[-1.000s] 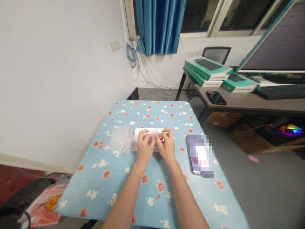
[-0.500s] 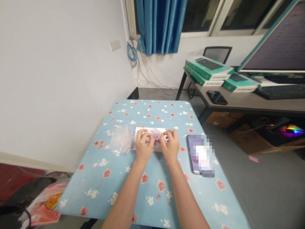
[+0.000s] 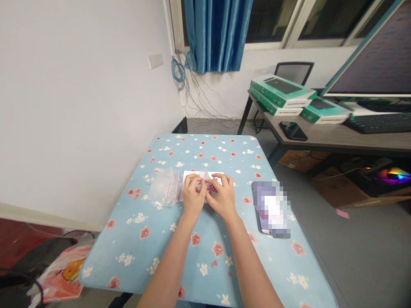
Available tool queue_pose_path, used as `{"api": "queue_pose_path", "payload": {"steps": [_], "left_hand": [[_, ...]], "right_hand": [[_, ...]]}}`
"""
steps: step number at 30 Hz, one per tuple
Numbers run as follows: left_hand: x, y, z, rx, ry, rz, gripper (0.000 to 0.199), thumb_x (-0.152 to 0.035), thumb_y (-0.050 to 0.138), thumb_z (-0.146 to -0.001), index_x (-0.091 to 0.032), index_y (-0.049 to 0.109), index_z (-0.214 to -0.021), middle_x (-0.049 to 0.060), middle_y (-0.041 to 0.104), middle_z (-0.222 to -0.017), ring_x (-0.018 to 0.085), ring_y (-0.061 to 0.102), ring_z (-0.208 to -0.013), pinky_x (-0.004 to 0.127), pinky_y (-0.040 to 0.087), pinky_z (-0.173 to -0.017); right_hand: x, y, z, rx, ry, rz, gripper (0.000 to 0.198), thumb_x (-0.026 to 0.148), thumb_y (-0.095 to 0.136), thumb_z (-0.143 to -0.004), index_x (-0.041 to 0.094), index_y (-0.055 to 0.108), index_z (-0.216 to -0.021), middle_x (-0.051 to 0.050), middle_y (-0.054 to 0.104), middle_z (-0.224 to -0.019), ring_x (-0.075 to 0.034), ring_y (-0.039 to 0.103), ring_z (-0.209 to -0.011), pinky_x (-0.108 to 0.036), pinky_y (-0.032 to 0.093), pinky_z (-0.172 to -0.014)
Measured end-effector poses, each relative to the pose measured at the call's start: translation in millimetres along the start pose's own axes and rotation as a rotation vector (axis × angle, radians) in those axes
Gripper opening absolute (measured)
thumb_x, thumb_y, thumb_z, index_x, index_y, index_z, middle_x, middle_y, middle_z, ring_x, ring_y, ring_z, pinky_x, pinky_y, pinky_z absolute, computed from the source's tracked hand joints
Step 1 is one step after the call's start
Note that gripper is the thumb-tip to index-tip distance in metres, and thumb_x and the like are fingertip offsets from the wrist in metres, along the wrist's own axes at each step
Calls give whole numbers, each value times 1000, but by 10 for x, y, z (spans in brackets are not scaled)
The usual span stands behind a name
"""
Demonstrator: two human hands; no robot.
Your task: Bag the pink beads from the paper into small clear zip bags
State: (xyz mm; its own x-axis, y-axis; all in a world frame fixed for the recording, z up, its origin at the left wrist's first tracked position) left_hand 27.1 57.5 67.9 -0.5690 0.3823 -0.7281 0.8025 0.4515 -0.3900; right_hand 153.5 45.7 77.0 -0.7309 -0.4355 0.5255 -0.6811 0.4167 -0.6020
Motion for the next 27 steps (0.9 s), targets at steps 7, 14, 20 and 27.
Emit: {"api": "queue_pose_path", "payload": {"steps": [7,14,20,27], "left_hand": [[54,27,-22,25,-41,97,3,-18,56,-79,-18,59,-79,4,56,-91,16,57,-91,30,48,-81],[491,281,51,94,-471,589,40,-18,64,-67,-20,48,-103,3,58,-96,11,59,-70,23,51,-61],[529,289,86,30,-618,853,49,-20,69,-65,-20,46,-108,0,61,-81,10,60,-68,22,49,-61],[471,269,72,30,-628,923,51,-20,72,-66,-20,49,-112,0,66,-79,9,61,-69,19,44,-62]], "right_hand": [[-129,62,-3,43,81,-50,16,27,52,-85,23,66,-92,-6,65,-89,-22,55,-86,-37,43,-81],[-624,69,88,-89,506,-548,25,38,53,-81,17,65,-83,-4,65,-76,-16,58,-66,-27,47,-57],[-833,246,195,-91,784,-911,31,47,64,-67,16,63,-71,-1,61,-65,-12,53,-54,-21,40,-42],[-709,378,211,68,804,-937,38,53,64,-69,18,52,-60,8,37,-38,-5,29,-35,-19,20,-35]]}}
Point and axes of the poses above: each hand's wrist, its own z-axis away from the middle knuckle, its own y-axis out of the palm, x = y × z, the point moved 10 cm from there along -z, towards the middle knuckle
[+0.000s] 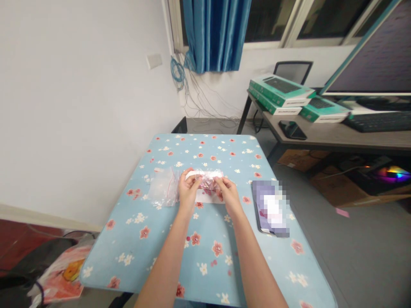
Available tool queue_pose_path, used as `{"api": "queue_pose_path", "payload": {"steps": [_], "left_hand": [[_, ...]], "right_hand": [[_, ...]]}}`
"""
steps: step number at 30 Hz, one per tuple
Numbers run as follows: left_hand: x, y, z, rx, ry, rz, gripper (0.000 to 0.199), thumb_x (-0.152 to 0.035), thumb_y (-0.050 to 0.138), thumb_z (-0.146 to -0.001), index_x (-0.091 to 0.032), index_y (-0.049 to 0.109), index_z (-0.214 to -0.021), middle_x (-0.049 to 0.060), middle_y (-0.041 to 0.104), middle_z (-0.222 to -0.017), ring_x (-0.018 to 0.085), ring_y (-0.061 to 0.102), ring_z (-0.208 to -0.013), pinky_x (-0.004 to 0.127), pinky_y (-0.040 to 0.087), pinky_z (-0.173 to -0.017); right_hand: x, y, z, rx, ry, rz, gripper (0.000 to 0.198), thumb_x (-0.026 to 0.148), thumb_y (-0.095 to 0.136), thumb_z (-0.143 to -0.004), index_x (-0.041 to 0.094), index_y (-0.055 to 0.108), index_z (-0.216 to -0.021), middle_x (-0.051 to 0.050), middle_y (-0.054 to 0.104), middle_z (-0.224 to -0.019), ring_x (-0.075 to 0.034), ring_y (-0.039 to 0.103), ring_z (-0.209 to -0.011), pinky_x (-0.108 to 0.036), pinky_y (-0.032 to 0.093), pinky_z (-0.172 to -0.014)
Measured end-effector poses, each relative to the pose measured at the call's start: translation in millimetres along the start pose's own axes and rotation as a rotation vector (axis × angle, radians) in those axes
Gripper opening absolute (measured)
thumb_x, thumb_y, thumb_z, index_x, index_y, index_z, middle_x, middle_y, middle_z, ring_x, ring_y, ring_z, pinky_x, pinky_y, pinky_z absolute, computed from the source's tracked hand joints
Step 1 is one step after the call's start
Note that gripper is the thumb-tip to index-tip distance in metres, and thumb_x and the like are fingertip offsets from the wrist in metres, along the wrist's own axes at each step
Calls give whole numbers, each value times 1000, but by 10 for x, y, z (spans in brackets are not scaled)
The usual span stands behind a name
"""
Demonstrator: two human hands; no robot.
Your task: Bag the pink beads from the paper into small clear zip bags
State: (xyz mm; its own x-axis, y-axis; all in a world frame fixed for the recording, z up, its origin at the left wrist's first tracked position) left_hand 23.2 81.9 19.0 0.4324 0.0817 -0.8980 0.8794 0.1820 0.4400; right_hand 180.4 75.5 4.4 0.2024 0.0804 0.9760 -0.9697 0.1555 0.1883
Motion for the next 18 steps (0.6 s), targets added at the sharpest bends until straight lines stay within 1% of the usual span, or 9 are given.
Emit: {"api": "queue_pose_path", "payload": {"steps": [3,6,8,10,12,15,17,18], "left_hand": [[23,23,-1,19,-30,45,48,-21,73,-66,-20,52,-109,0,66,-78,9,61,-68,19,44,-61],[28,2,-7,-1,-41,79,47,-20,74,-64,-20,53,-106,-1,66,-76,9,60,-67,18,43,-60],[16,-17,-14,-16,-36,99,46,-20,75,-63,-19,55,-104,-1,66,-77,9,60,-67,18,44,-59],[-1,-11,-18,-3,-30,141,44,-22,75,-64,-20,56,-103,0,67,-80,9,61,-69,18,44,-60],[-19,33,-12,48,-35,209,41,-25,74,-67,-21,57,-104,1,67,-86,10,61,-74,20,46,-63],[-22,188,41,203,-94,313,42,-29,72,-69,-23,57,-108,3,65,-100,12,61,-85,23,49,-72],[-8,298,99,306,-149,362,45,-31,73,-69,-23,57,-110,4,63,-104,13,60,-88,25,49,-77],[-1,334,123,338,-168,374,46,-30,74,-68,-22,57,-110,5,63,-105,13,60,-88,26,49,-78]], "right_hand": [[5,37,10,32,5,-3,38,55,62,-71,18,55,-64,9,32,-40,-5,26,-37,-19,16,-36],[25,59,15,58,-5,-39,38,54,61,-73,16,57,-66,9,29,-43,-4,23,-38,-20,14,-38],[41,61,13,61,-22,-70,39,53,61,-73,16,56,-64,9,28,-43,-4,22,-39,-20,14,-38],[50,56,7,54,-37,-120,39,53,62,-73,17,53,-61,9,27,-44,-4,21,-39,-19,13,-37],[36,44,-1,38,-28,-198,38,52,64,-72,17,52,-61,10,26,-45,-3,19,-38,-18,12,-36],[-34,34,-9,8,37,-326,35,51,66,-70,17,57,-69,10,26,-47,-3,17,-38,-17,10,-34],[-84,55,-9,9,89,-397,34,49,66,-70,17,59,-75,11,29,-46,-3,17,-37,-15,9,-32],[-105,73,-9,17,110,-430,33,48,67,-69,16,59,-77,11,30,-46,-3,17,-36,-15,9,-31]]}}
Point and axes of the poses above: each hand's wrist, its own z-axis away from the middle knuckle, its own y-axis out of the palm, x = y × z, the point moved 10 cm from there along -z, towards the middle knuckle
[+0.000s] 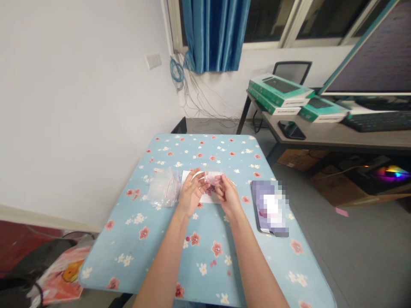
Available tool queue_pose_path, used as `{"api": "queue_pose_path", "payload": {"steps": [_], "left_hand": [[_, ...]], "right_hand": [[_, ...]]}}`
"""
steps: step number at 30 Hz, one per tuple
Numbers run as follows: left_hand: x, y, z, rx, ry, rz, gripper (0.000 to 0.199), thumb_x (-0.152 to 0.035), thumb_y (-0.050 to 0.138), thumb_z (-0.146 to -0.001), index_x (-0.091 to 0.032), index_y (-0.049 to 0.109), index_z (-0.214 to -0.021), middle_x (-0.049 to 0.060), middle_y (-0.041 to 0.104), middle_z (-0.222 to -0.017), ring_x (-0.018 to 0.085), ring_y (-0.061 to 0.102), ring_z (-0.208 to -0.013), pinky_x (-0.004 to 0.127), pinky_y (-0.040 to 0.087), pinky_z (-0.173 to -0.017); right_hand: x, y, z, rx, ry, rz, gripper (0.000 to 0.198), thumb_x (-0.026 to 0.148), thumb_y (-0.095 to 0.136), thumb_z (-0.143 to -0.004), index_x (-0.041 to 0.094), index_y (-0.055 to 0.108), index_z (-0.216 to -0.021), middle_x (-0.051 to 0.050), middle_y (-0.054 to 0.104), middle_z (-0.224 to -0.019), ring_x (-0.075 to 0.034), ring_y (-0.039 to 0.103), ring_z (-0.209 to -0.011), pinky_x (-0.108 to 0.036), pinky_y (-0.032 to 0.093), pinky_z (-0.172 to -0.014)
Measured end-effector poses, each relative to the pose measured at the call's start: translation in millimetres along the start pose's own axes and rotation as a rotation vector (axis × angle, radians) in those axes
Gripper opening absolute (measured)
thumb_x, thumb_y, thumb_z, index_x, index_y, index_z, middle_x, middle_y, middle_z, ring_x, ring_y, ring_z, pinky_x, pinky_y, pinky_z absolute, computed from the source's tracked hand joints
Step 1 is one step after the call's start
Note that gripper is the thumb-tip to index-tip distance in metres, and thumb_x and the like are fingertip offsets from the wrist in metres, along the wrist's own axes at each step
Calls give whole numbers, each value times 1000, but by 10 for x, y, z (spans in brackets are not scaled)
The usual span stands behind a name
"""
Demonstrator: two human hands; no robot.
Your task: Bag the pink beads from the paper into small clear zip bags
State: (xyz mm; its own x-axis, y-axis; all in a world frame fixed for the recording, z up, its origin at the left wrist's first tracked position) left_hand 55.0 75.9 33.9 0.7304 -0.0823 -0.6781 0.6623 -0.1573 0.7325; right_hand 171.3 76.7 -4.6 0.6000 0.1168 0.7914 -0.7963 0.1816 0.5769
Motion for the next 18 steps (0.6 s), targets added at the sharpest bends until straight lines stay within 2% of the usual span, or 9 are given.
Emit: {"api": "queue_pose_path", "payload": {"steps": [5,10,12,18], "left_hand": [[39,-8,-8,-6,1,-33,42,-23,76,-66,-22,60,-105,3,63,-99,12,61,-83,26,50,-78],[36,-104,-33,-71,32,-137,24,-22,78,-62,-18,62,-81,-2,61,-76,8,59,-67,22,49,-70],[38,-113,-33,-73,28,-166,23,-25,78,-62,-17,62,-76,-2,61,-70,7,58,-64,20,48,-66],[58,-74,-26,-56,28,-287,30,-28,79,-61,-17,62,-83,1,66,-77,9,59,-67,20,47,-65]], "right_hand": [[-104,25,-31,21,62,-122,27,41,66,-72,15,58,-75,11,33,-46,-1,16,-34,-12,10,-29],[-188,-6,-62,-12,101,-217,23,36,64,-74,14,57,-75,10,38,-50,0,20,-32,-11,13,-26],[-214,-15,-62,-27,124,-251,22,35,63,-75,14,57,-76,10,39,-50,0,21,-32,-11,13,-26],[-232,24,-48,-22,155,-342,19,33,60,-77,16,55,-73,10,39,-51,0,24,-32,-11,16,-25]]}}
Point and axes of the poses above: each hand's wrist, its own z-axis away from the middle knuckle, its own y-axis out of the palm, x = y × z, the point moved 10 cm from there along -z, towards the middle knuckle
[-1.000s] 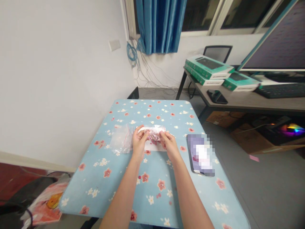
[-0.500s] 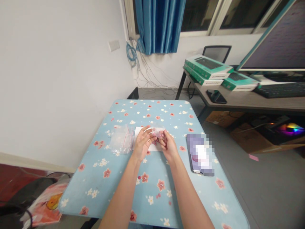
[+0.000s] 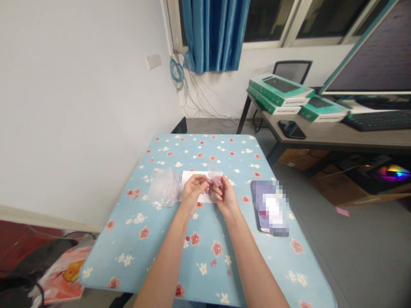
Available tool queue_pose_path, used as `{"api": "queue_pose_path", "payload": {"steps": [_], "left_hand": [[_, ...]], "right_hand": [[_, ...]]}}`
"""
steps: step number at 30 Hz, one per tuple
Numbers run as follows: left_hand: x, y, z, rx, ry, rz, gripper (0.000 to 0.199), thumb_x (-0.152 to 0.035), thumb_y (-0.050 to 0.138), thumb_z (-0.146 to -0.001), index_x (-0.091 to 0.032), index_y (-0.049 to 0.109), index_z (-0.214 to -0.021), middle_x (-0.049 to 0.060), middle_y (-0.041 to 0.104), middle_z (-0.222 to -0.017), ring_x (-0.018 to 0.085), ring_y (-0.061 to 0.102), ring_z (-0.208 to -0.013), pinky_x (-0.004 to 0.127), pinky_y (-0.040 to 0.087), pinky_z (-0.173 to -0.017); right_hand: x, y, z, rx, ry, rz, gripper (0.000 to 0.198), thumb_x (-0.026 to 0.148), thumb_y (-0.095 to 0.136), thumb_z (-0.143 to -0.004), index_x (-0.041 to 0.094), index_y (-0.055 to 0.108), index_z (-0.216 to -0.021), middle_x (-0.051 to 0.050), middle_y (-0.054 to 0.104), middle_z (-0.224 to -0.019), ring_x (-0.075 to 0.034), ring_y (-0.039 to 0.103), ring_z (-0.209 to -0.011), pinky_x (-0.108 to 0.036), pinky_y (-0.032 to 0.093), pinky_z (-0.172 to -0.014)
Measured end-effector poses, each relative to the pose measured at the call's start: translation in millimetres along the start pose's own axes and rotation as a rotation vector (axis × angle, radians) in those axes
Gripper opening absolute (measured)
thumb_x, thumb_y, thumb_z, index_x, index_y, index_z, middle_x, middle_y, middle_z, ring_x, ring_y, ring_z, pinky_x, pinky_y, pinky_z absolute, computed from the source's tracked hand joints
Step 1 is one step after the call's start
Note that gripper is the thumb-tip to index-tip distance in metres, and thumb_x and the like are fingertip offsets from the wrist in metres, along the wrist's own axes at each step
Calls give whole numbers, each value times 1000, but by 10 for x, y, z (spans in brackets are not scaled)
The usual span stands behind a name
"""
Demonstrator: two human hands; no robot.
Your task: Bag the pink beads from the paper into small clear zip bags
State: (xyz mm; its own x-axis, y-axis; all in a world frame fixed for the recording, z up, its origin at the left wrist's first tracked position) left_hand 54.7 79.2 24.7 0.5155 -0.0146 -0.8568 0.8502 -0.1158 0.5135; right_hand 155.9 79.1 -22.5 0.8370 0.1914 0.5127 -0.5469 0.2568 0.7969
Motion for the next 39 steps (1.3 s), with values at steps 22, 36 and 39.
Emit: {"api": "queue_pose_path", "payload": {"steps": [22,36,39], "left_hand": [[1,-89,-11,-132,70,-145,24,-33,73,-67,-16,59,-74,0,63,-70,9,58,-60,21,45,-61],[-12,-291,-38,-236,28,125,25,-31,74,-65,-18,56,-78,-3,62,-69,7,57,-59,19,45,-59],[15,-340,-34,-269,8,165,27,-29,75,-64,-18,56,-79,-3,62,-71,6,57,-59,19,45,-60]], "right_hand": [[-185,88,23,35,135,30,26,40,51,-82,17,51,-70,10,35,-41,-1,15,-31,-11,9,-28],[162,-45,-1,-19,-95,106,22,39,56,-78,19,51,-70,9,40,-49,-2,21,-34,-14,13,-29],[240,-109,-11,-60,-135,92,23,41,58,-77,20,51,-71,9,39,-50,-3,26,-36,-14,18,-31]]}}
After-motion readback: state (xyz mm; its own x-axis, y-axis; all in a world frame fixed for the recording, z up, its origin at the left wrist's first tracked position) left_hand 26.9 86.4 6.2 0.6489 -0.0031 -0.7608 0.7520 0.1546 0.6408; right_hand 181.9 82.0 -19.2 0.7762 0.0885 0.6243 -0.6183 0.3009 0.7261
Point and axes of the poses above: each hand's wrist, its own z-axis away from the middle knuckle, its own y-axis out of the palm, x = y × z, the point moved 10 cm from there along -z, towards the middle knuckle
